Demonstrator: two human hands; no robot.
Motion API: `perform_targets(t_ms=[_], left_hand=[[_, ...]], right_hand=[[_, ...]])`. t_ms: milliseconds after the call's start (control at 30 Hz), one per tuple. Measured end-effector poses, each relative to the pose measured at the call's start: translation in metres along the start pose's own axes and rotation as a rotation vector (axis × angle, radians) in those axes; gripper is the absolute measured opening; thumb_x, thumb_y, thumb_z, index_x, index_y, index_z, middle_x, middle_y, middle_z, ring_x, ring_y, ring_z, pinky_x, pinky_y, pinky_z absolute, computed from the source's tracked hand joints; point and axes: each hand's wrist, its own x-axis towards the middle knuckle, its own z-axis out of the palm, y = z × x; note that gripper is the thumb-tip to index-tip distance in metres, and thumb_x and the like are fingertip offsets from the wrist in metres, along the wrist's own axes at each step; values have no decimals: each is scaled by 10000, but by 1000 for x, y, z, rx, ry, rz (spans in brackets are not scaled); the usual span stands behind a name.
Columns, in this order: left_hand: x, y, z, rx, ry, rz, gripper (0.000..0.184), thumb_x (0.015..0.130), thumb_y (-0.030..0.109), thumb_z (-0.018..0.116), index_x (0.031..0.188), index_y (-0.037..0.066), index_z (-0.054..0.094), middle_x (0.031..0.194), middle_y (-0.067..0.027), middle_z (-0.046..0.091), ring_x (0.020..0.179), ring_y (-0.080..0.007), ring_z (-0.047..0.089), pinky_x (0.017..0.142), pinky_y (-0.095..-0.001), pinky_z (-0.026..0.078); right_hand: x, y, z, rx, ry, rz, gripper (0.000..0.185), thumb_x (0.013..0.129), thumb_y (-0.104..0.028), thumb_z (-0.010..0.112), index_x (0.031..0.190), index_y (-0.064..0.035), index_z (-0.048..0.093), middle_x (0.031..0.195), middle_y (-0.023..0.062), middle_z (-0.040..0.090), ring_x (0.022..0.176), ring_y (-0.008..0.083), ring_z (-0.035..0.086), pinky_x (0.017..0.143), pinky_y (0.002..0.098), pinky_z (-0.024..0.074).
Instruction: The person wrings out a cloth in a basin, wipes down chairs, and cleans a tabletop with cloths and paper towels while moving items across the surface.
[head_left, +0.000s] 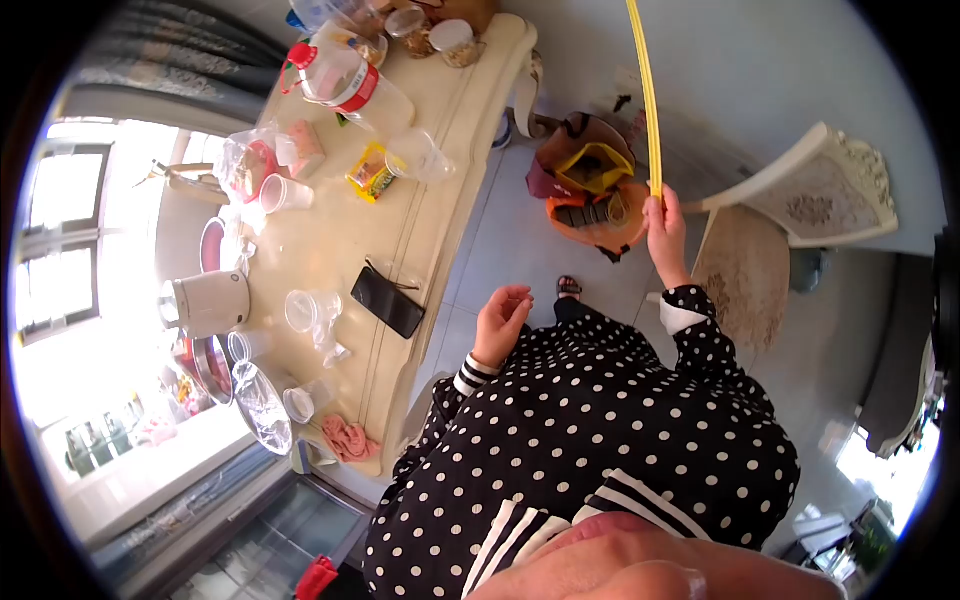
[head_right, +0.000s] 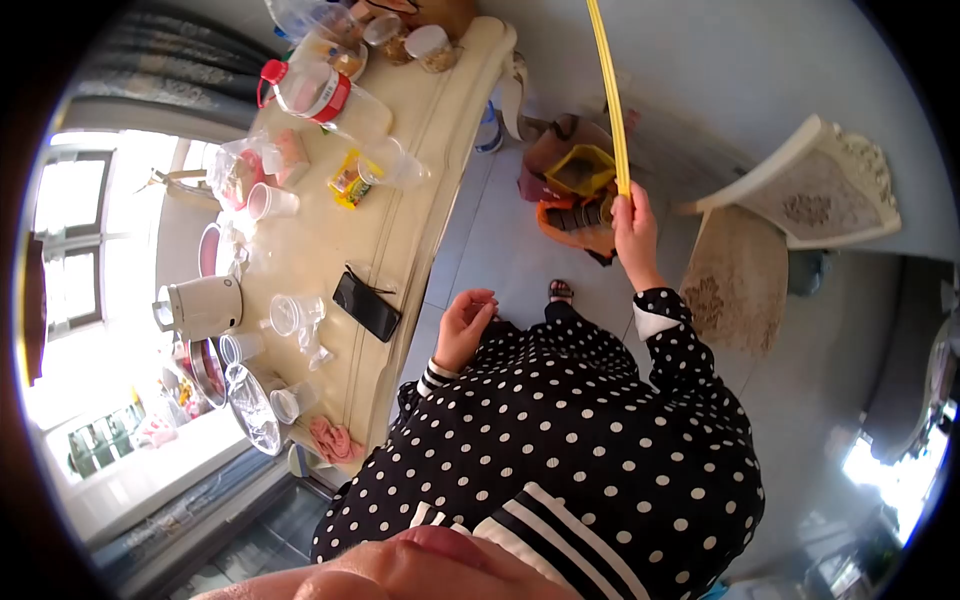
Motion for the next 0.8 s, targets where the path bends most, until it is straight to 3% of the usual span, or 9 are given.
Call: perform_targets(t_ms=[100,233,267,367,400,633,733,800], left_hand=[[17,12,-2,83,52,58,193,843,39,550,1029,-7,539,922,-48,608,841,-102,577,756,-220,456],[33,29,-14,166,79,144,179,823,50,568,993,-7,559,915,-73,603,818,-127,593,727,-242,472],[40,33,-20,196,86,183,177,815,54,575,981,-8,565,909,-83,599,809,-140,599,719,-251,476],[55,38,-41,286,84,265,172,796,33,573,963,-10,573,873,-104,580,804,-178,603,724,-261,474],[59,43,-46,287,103,269,171,786,28,572,953,-5,579,855,-111,573,780,-197,601,712,-269,470],[90,54,-75,343,107,280,169,791,58,574,952,10,584,837,-106,562,764,-200,592,689,-274,460],[100,63,-80,324,162,278,173,791,62,574,957,15,586,843,-108,562,771,-209,595,694,-282,464],[109,65,-83,337,221,277,174,792,61,573,959,18,586,849,-107,564,776,-208,598,695,-285,467]], right_hand=[[36,5,4,2,-70,-7,265,913,-153,443,1149,-39,486,683,-19,476,567,49,426,530,187,373],[61,12,17,-256,-56,-123,270,907,-164,455,1125,-15,513,663,0,481,582,70,439,550,208,381],[67,18,19,-283,-47,-157,254,886,-150,474,1088,-7,534,724,68,567,619,136,535,599,252,440],[96,-5,40,-296,-90,-195,259,881,-144,480,1095,-8,532,727,81,580,621,153,552,602,260,443],[115,-3,47,-323,-82,-297,258,880,-143,483,1096,-10,531,723,86,582,626,158,566,600,266,451],[262,-106,134,-351,-169,-573,254,876,-155,501,1104,-48,536,719,84,598,619,158,575,586,262,455],[304,-142,186,-232,-275,-614,259,884,-131,498,1122,-37,539,673,2,557,545,53,465,504,201,389],[331,-152,217,-205,-393,-626,260,871,-144,514,1109,-47,550,718,65,599,622,106,560,568,240,439]])
